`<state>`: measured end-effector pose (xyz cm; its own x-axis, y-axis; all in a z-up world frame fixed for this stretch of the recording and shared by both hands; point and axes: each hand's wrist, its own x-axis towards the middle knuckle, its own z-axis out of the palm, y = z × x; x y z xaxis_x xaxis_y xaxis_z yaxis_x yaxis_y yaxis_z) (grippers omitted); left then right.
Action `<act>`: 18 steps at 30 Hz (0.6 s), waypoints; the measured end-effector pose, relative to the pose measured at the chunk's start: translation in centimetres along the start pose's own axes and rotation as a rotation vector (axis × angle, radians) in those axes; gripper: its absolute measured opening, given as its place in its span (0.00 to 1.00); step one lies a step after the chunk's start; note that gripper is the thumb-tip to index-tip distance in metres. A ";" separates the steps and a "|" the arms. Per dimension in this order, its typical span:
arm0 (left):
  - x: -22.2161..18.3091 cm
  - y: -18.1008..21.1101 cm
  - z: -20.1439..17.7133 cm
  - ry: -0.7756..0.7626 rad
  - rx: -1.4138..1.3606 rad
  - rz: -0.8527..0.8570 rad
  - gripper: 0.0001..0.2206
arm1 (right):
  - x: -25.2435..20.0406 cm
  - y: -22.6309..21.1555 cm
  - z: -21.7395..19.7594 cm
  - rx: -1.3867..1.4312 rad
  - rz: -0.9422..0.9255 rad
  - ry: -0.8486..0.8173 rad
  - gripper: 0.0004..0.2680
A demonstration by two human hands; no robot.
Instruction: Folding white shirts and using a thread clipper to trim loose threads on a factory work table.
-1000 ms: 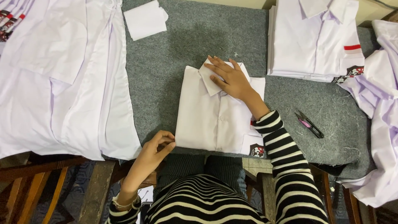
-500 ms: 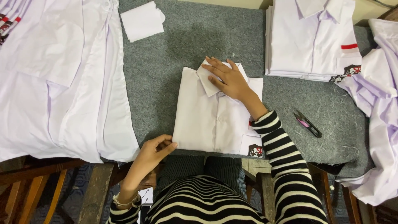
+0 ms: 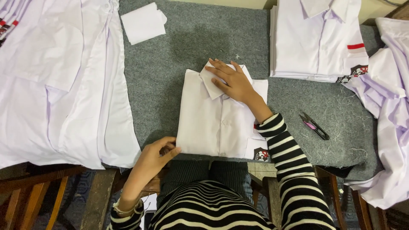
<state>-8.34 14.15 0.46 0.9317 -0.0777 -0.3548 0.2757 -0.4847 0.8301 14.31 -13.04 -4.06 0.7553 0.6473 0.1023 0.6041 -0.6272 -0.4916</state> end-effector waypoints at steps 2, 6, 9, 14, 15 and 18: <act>-0.4 0.3 -0.4 -0.066 -0.063 -0.101 0.18 | 0.0 0.1 0.1 -0.014 0.003 -0.008 0.18; -0.5 -1.2 0.2 -0.044 -0.122 -0.172 0.19 | 0.0 0.3 0.1 -0.026 -0.011 -0.014 0.17; -0.2 -3.0 0.8 -0.038 -0.149 -0.179 0.17 | 0.0 0.2 0.0 -0.015 -0.016 -0.024 0.17; -0.4 -3.1 0.8 -0.030 -0.062 -0.121 0.15 | 0.0 -0.1 -0.2 0.015 -0.069 -0.001 0.17; -0.5 -2.9 0.7 -0.029 -0.062 -0.122 0.15 | 0.0 -0.2 -0.3 0.016 -0.070 -0.001 0.17; -0.8 -1.0 0.6 0.114 0.111 0.106 0.18 | -0.1 -0.2 -0.1 0.039 -0.052 -0.013 0.17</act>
<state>-9.47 14.14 -0.31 0.9766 -0.0376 -0.2117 0.1525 -0.5728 0.8053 14.20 -13.05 -3.86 0.7194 0.6846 0.1173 0.6322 -0.5753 -0.5191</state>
